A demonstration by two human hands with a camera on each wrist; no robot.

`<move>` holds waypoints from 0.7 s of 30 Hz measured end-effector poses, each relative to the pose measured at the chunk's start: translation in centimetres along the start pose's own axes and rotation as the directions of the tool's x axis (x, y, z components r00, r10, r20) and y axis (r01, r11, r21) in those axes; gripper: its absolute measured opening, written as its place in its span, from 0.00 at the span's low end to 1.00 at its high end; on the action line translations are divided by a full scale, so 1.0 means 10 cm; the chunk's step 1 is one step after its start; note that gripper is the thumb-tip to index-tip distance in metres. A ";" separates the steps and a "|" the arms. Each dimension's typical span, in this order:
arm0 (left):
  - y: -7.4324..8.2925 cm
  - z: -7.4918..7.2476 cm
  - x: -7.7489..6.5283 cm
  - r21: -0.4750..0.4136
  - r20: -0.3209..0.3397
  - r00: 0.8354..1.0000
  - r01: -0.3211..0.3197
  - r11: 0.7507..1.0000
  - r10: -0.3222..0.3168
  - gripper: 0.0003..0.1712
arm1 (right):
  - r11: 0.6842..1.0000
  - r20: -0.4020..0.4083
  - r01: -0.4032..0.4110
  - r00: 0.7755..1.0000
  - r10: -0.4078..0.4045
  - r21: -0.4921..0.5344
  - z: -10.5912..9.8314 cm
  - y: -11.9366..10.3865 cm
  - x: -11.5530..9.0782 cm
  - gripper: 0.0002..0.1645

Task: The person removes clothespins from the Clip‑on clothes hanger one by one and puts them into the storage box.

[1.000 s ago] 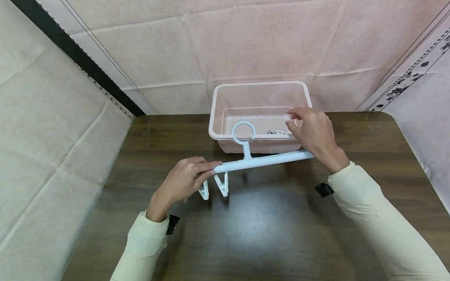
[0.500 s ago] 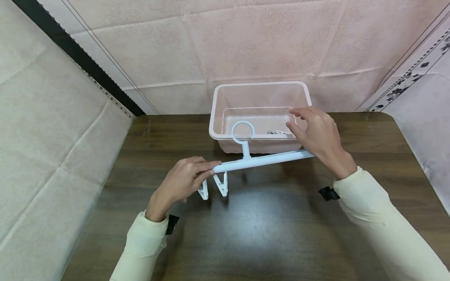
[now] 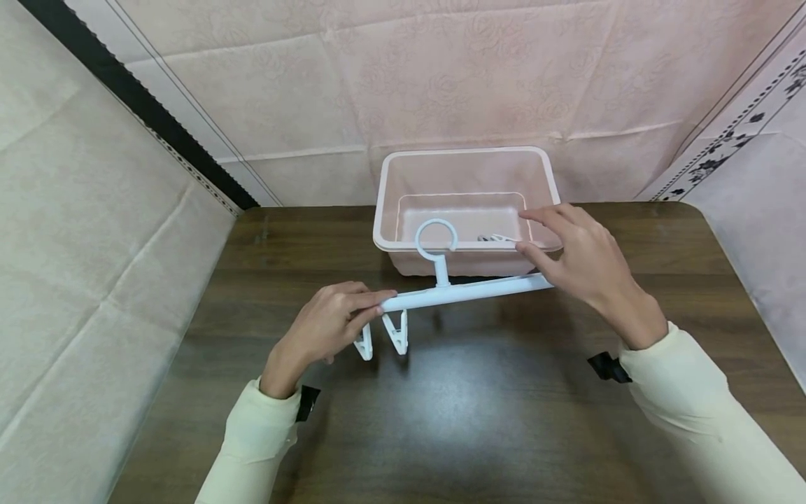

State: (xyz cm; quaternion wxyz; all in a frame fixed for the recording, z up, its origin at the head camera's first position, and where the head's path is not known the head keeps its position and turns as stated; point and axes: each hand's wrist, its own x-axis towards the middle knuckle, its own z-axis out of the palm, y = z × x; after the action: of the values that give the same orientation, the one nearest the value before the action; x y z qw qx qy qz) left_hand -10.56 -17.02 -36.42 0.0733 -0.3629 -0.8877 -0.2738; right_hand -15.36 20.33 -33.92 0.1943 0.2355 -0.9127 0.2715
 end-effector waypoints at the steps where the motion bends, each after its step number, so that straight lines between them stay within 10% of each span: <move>1: 0.00 0.00 0.00 -0.001 0.002 1.000 -0.001 1.000 0.001 0.18 | 1.000 0.008 0.002 1.000 -0.002 0.008 -0.01 -0.01 -0.02 0.25; 21: 0.06 0.01 0.01 -0.015 0.041 0.999 0.007 1.000 -0.007 0.18 | 0.992 0.081 0.123 0.989 -0.122 -0.009 -0.02 -0.18 -0.39 0.30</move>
State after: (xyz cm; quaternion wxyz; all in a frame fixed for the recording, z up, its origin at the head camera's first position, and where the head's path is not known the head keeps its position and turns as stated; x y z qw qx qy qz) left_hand -10.23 -16.56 -36.20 0.0512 -0.3659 -0.8881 -0.2732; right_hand -11.18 20.38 -34.97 0.1755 0.3004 -0.9055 0.2429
